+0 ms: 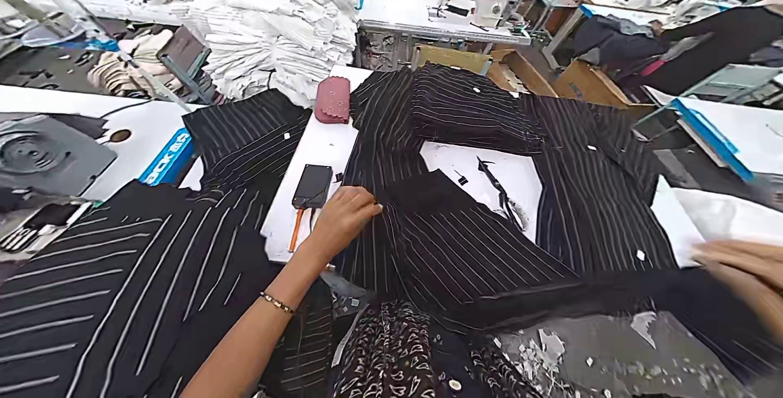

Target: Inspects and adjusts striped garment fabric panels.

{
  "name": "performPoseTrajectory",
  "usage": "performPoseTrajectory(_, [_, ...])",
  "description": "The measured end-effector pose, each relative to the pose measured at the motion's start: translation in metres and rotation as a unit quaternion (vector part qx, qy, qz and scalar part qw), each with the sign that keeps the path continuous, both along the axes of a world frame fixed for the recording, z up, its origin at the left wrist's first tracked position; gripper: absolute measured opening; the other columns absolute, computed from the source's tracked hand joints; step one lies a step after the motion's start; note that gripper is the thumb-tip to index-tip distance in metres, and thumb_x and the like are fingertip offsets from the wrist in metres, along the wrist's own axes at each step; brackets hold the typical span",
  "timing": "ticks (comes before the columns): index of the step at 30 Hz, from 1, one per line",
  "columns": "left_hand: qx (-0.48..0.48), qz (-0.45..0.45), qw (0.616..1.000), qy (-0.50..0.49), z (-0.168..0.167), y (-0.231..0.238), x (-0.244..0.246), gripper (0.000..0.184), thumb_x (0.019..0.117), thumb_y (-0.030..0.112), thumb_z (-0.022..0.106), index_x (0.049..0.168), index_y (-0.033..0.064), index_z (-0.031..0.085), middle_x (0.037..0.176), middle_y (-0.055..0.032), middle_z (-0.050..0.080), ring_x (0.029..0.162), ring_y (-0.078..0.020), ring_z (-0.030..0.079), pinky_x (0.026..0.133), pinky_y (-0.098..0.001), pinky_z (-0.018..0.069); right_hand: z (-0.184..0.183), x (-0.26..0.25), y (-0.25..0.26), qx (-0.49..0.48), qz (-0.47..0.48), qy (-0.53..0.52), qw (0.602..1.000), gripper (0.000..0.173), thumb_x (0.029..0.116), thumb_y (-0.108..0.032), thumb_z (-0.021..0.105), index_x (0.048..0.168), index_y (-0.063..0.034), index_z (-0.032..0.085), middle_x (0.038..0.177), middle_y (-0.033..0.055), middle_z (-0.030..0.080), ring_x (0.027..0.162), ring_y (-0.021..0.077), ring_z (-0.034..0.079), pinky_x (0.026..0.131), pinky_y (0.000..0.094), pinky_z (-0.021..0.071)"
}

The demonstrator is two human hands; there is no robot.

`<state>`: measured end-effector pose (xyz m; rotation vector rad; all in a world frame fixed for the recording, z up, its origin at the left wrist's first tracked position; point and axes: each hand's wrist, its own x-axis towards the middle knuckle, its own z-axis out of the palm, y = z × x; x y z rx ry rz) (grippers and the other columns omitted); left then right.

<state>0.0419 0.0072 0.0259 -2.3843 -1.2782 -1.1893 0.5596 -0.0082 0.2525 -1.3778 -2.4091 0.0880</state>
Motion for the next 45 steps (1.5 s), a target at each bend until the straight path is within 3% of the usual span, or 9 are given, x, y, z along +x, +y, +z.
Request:
performPoseTrajectory(6, [0.153, -0.145, 0.977, 0.037, 0.083, -0.016, 0.071, 0.013, 0.1056, 0.013, 0.053, 0.107, 0.0126, 0.066, 0.076, -0.0041, 0.049, 0.075, -0.0192, 0.05, 0.083, -0.0305, 0.0418, -0.058, -0.184, 0.06, -0.073, 0.397, -0.029, 0.915, 0.023, 0.1021, -0.023, 0.058, 0.095, -0.0144, 0.077, 0.142, 0.0078, 0.062, 0.141, 0.0312, 0.049, 0.117, 0.0561, 0.037])
performPoseTrajectory(10, [0.125, -0.158, 0.979, 0.038, 0.093, -0.022, 0.086, 0.016, 0.1076, 0.016, 0.048, 0.108, 0.0145, 0.064, 0.075, -0.0024, 0.048, 0.072, -0.0174, 0.049, 0.079, -0.029, 0.0414, -0.048, -0.198, 0.068, -0.091, 0.463, -0.055, 0.88, 0.02, 0.1008, -0.015, 0.057, 0.099, -0.0122, 0.077, 0.108, 0.0042, 0.076, 0.108, 0.0231, 0.071, 0.106, 0.0556, 0.0444])
performPoseTrajectory(14, [-0.055, -0.116, 0.98, 0.154, 0.05, -0.012, 0.089, 0.013, 0.0927, 0.01, 0.06, 0.086, 0.0163, 0.069, 0.077, -0.0032, 0.064, 0.075, -0.0218, 0.066, 0.076, -0.039, 0.0521, -0.024, -0.144, 0.074, 0.011, 0.345, 0.075, 0.935, 0.021, 0.1033, -0.02, 0.056, 0.099, -0.0128, 0.075, 0.114, 0.0011, 0.076, 0.109, 0.0129, 0.069, 0.105, 0.0388, 0.0464])
performPoseTrajectory(18, [-0.277, -0.057, 0.954, 0.102, 0.059, 0.008, 0.036, 0.016, 0.0838, 0.016, 0.08, 0.098, 0.0095, 0.08, 0.086, -0.0149, 0.072, 0.083, -0.0371, 0.072, 0.074, -0.0598, 0.0561, 0.005, -0.051, 0.079, 0.079, 0.12, 0.218, 0.965, 0.022, 0.1031, -0.033, 0.06, 0.105, -0.0201, 0.077, 0.115, -0.0067, 0.074, 0.115, 0.0051, 0.065, 0.103, 0.028, 0.0524])
performPoseTrajectory(22, [-0.216, -0.051, 0.975, 0.035, 0.079, 0.043, 0.005, 0.03, 0.0863, 0.049, 0.067, 0.084, 0.021, 0.077, 0.07, -0.0009, 0.061, 0.063, -0.0201, 0.062, 0.058, -0.0406, 0.0503, 0.0, -0.004, 0.093, 0.095, 0.019, 0.351, 0.931, 0.017, 0.1017, -0.035, 0.062, 0.109, -0.0284, 0.076, 0.105, -0.02, 0.071, 0.097, -0.0063, 0.064, 0.086, 0.0127, 0.0529])
performPoseTrajectory(27, [-0.261, -0.163, 0.947, -0.092, 0.087, 0.125, 0.08, 0.048, 0.0837, 0.04, 0.08, 0.119, 0.0084, 0.072, 0.118, -0.0122, 0.071, 0.107, -0.0308, 0.069, 0.088, -0.0545, 0.0564, -0.019, -0.049, 0.15, 0.077, 0.072, 0.316, 0.943, 0.021, 0.1062, -0.032, 0.054, 0.11, -0.0215, 0.072, 0.103, -0.0172, 0.069, 0.088, -0.0119, 0.059, 0.078, 0.0081, 0.0495])
performPoseTrajectory(32, [-0.178, -0.389, 0.87, -0.245, 0.161, 0.181, 0.172, 0.079, 0.0855, 0.042, 0.08, 0.144, -0.0009, 0.05, 0.137, -0.0111, 0.063, 0.129, -0.0096, 0.057, 0.109, -0.0269, 0.0466, 0.008, -0.113, 0.193, -0.035, 0.277, 0.254, 0.926, 0.02, 0.106, -0.023, 0.056, 0.104, -0.0081, 0.07, 0.1, -0.0014, 0.071, 0.094, -0.0042, 0.064, 0.087, 0.0111, 0.0521])
performPoseTrajectory(40, [-0.279, -0.492, 0.814, -0.136, 0.15, 0.266, 0.163, 0.033, 0.0835, 0.021, 0.083, 0.094, -0.0075, 0.07, 0.091, -0.015, 0.074, 0.099, -0.0188, 0.071, 0.117, -0.0447, 0.0359, 0.055, -0.083, 0.251, 0.038, 0.23, 0.292, 0.928, 0.019, 0.1052, -0.035, 0.057, 0.105, -0.0223, 0.071, 0.097, -0.0195, 0.069, 0.088, -0.0139, 0.06, 0.08, 0.0049, 0.048])
performPoseTrajectory(45, [-0.454, -0.228, 0.861, -0.014, 0.141, 0.322, 0.109, 0.034, 0.0862, 0.028, 0.082, 0.09, -0.0043, 0.071, 0.082, -0.0169, 0.069, 0.08, -0.0286, 0.068, 0.077, -0.0517, 0.0544, 0.044, -0.062, 0.32, 0.151, 0.003, 0.316, 0.937, 0.016, 0.0995, -0.023, 0.06, 0.106, -0.0149, 0.073, 0.093, -0.0161, 0.069, 0.077, -0.0108, 0.061, 0.07, 0.0094, 0.0523])
